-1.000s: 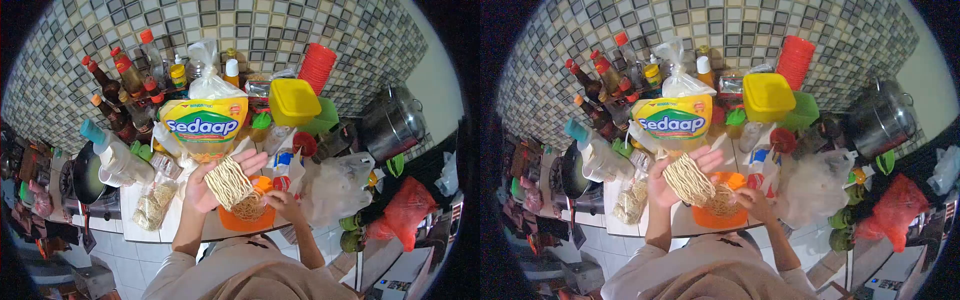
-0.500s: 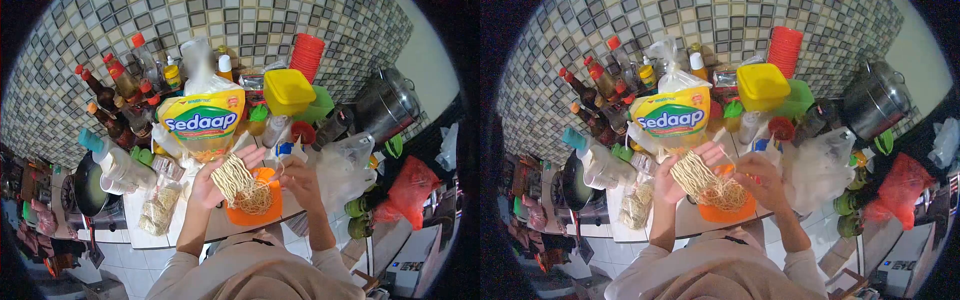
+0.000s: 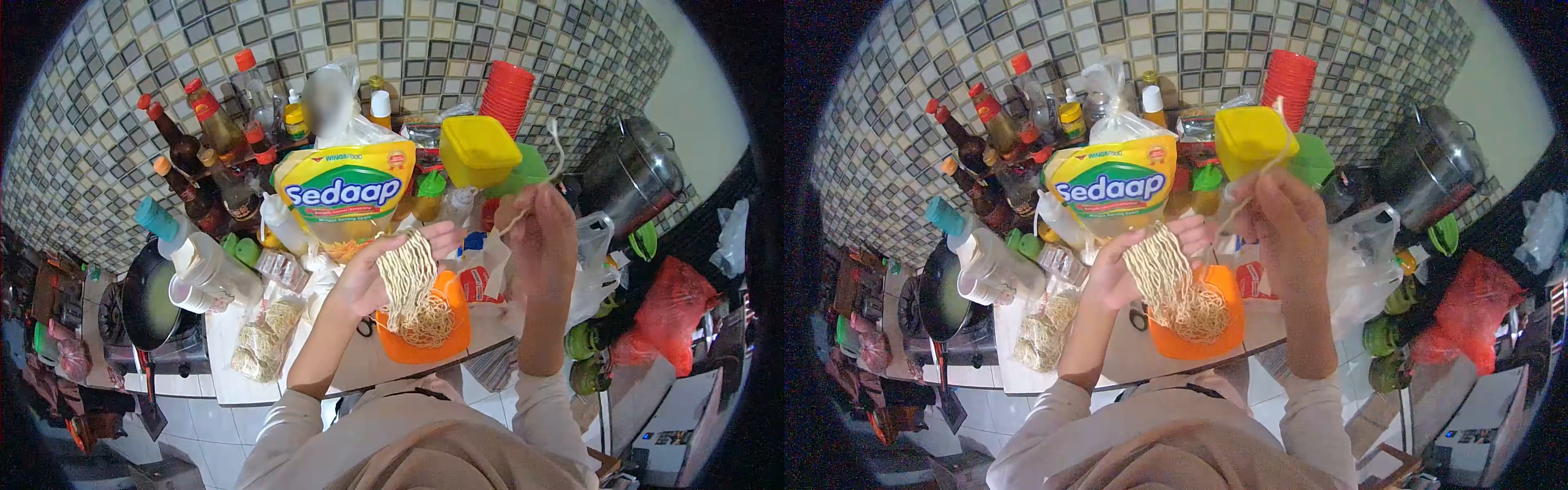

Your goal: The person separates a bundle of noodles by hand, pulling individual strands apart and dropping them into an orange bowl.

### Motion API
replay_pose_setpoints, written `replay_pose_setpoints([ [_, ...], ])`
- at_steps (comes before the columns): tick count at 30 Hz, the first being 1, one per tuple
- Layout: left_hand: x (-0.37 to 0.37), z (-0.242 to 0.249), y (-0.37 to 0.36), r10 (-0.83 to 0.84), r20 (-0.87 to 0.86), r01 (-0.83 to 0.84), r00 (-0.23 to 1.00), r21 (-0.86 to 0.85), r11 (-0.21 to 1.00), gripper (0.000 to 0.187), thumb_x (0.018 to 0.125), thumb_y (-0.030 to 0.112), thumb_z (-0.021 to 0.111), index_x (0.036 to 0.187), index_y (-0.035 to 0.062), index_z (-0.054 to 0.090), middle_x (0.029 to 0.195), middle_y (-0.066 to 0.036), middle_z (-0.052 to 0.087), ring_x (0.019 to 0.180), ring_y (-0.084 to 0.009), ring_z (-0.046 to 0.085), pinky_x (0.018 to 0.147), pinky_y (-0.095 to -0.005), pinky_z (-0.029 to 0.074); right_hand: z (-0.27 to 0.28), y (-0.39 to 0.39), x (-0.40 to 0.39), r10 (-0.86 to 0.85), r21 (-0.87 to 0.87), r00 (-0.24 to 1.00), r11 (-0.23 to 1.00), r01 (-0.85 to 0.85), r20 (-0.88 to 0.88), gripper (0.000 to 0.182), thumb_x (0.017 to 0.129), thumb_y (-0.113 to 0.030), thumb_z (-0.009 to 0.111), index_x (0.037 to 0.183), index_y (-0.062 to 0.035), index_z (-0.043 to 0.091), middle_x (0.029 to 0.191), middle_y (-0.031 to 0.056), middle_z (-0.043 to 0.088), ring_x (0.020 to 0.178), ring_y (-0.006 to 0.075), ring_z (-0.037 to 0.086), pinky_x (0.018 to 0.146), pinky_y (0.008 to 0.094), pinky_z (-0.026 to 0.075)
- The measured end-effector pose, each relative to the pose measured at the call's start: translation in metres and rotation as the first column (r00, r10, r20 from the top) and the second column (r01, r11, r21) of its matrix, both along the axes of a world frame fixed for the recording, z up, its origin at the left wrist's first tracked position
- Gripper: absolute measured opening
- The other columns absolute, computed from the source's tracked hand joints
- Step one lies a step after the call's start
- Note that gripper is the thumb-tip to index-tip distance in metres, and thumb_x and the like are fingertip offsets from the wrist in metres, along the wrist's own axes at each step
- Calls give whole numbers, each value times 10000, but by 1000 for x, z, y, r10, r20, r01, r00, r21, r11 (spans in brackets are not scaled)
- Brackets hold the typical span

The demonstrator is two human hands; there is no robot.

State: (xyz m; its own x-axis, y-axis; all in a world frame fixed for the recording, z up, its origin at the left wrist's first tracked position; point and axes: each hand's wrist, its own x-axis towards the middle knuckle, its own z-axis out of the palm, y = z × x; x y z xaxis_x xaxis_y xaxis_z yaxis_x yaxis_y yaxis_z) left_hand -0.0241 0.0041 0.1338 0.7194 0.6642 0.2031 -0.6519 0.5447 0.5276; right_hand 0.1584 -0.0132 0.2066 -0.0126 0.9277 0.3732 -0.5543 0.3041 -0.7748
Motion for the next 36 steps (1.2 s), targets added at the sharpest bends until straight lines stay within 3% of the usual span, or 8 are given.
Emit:
replay_pose_setpoints([
  [3,2,2,1,-15,-21,15,1000,19,1000,630,809,294,424,1277,-65,200,1326,-186,253,1236,-239,262,1003,-319,230,15,1,-2,90,0,995,996,-90,48,203,829,-175,503,779,4,586,728,47,580,583,73,512,542,198,420],
  [8,4,11,-6,-59,-44,62,997,76,995,620,815,307,418,1264,-73,223,1295,-204,302,1213,-247,303,996,-326,241,18,9,-7,88,60,857,989,-137,508,202,828,-161,495,826,13,596,732,37,589,631,43,508,553,178,402],
  [18,11,11,-28,-171,-186,194,968,116,974,570,817,269,450,1241,-67,271,1229,-220,389,1162,-266,374,980,-312,260,-15,50,-21,104,41,729,983,-178,676,253,818,-226,504,864,-3,615,636,-6,554,532,29,419,473,168,320],
  [23,6,24,-31,-123,-148,146,981,158,976,587,807,271,459,1243,-70,265,1232,-222,383,1151,-258,386,981,-304,258,-71,58,-12,-172,217,477,975,-40,862,249,809,-229,521,855,-4,618,625,-2,552,556,75,486,483,217,387],
  [28,1,27,-26,-52,-122,72,991,168,983,636,793,288,473,1257,-71,229,1255,-230,346,1159,-254,374,980,-303,261,-141,37,20,198,-164,678,980,-115,708,218,756,-212,562,839,-15,603,669,107,589,601,179,575,538,279,436],
  [30,2,27,-22,-51,-116,70,992,162,984,643,790,289,476,1259,-71,224,1257,-234,340,1160,-259,372,980,-305,261,-185,26,24,-198,186,131,978,94,972,213,740,-228,564,841,-45,605,764,107,602,676,242,585,582,329,446],
  [34,4,39,-15,3,-102,16,995,191,981,686,775,316,464,1264,-83,195,1271,-268,291,1191,-323,306,990,-369,234,-214,-5,12,-276,275,6,957,-92,961,209,725,-227,552,864,-79,602,830,93,580,792,262,557,695,393,426],
  [36,5,41,-12,44,-104,-20,994,222,975,713,767,345,452,1263,-93,185,1279,-287,260,1215,-364,253,995,-435,208,-218,-11,-1,-471,484,-262,875,-16,842,154,728,-192,551,815,-72,592,830,87,544,854,253,493,720,423,359],
])
